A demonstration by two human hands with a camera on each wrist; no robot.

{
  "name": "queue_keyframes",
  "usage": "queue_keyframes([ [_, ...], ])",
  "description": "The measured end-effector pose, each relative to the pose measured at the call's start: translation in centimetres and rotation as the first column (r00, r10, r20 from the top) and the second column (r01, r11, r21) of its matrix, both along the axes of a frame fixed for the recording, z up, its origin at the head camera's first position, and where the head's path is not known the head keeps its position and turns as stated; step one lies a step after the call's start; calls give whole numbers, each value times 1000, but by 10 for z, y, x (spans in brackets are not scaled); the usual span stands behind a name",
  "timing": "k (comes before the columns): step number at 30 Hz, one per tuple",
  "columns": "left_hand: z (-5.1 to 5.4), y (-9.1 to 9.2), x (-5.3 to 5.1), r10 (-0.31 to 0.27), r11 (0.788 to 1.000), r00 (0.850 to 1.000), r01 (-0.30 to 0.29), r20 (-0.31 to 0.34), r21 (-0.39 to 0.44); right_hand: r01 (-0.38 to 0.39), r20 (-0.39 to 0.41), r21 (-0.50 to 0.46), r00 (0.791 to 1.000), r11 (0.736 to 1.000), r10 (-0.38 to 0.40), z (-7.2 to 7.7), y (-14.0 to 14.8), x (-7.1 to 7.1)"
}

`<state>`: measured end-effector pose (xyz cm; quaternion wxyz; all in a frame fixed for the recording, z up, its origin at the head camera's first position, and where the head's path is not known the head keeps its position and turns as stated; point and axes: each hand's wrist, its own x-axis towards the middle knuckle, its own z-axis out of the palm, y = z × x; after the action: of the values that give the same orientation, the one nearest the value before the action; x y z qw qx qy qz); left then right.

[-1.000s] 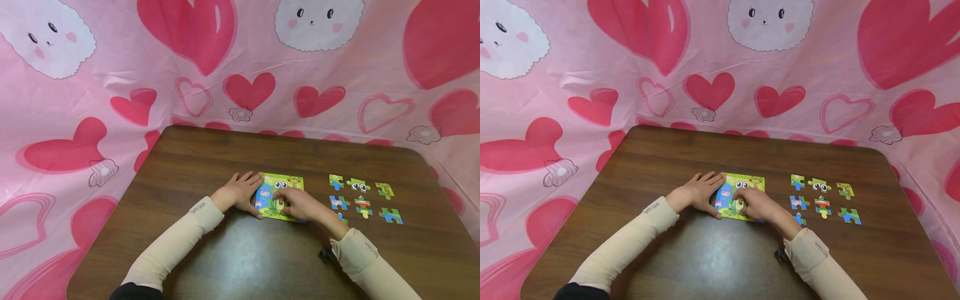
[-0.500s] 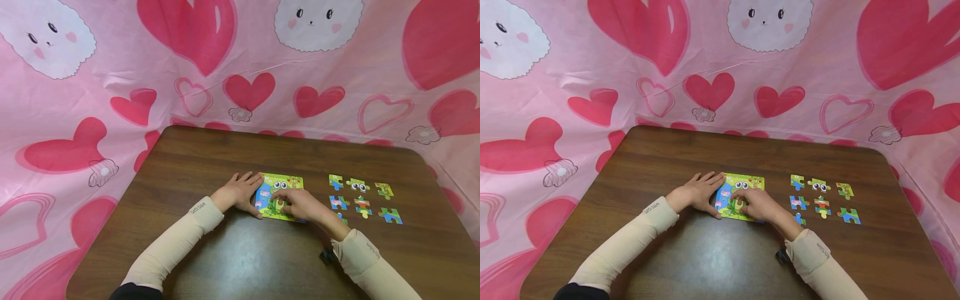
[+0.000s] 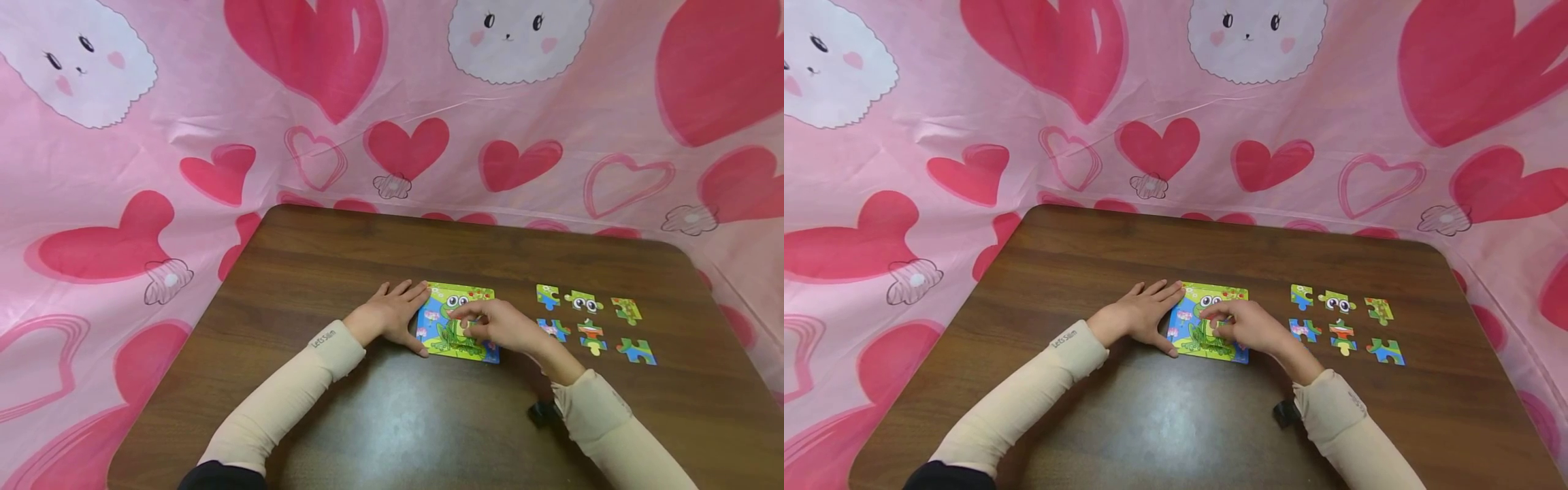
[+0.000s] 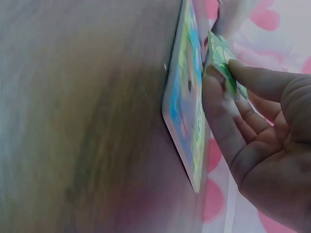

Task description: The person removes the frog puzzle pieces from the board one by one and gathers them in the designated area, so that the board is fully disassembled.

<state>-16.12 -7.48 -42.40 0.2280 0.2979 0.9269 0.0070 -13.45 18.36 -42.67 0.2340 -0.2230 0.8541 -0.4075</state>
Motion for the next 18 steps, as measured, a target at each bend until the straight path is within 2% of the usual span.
queue_keyframes([
  [4, 0, 0, 0, 2, 1000, 1000, -2, 1, 1, 20, 6, -47, 1000, 999, -19, 4, 12, -2],
  [9, 0, -1, 0, -3, 1000, 1000, 3, -1, 7, 93, 46, -84, 995, 992, -90, 8, 34, -1],
  [13, 0, 0, 1, -1, 1000, 1000, 1, 1, 9, 177, 112, -144, 980, 974, -161, 10, 54, 2],
  [18, -1, 0, 1, 1, 1000, 1000, -1, -1, 7, 261, 145, -196, 961, 945, -235, 14, 78, 7],
])
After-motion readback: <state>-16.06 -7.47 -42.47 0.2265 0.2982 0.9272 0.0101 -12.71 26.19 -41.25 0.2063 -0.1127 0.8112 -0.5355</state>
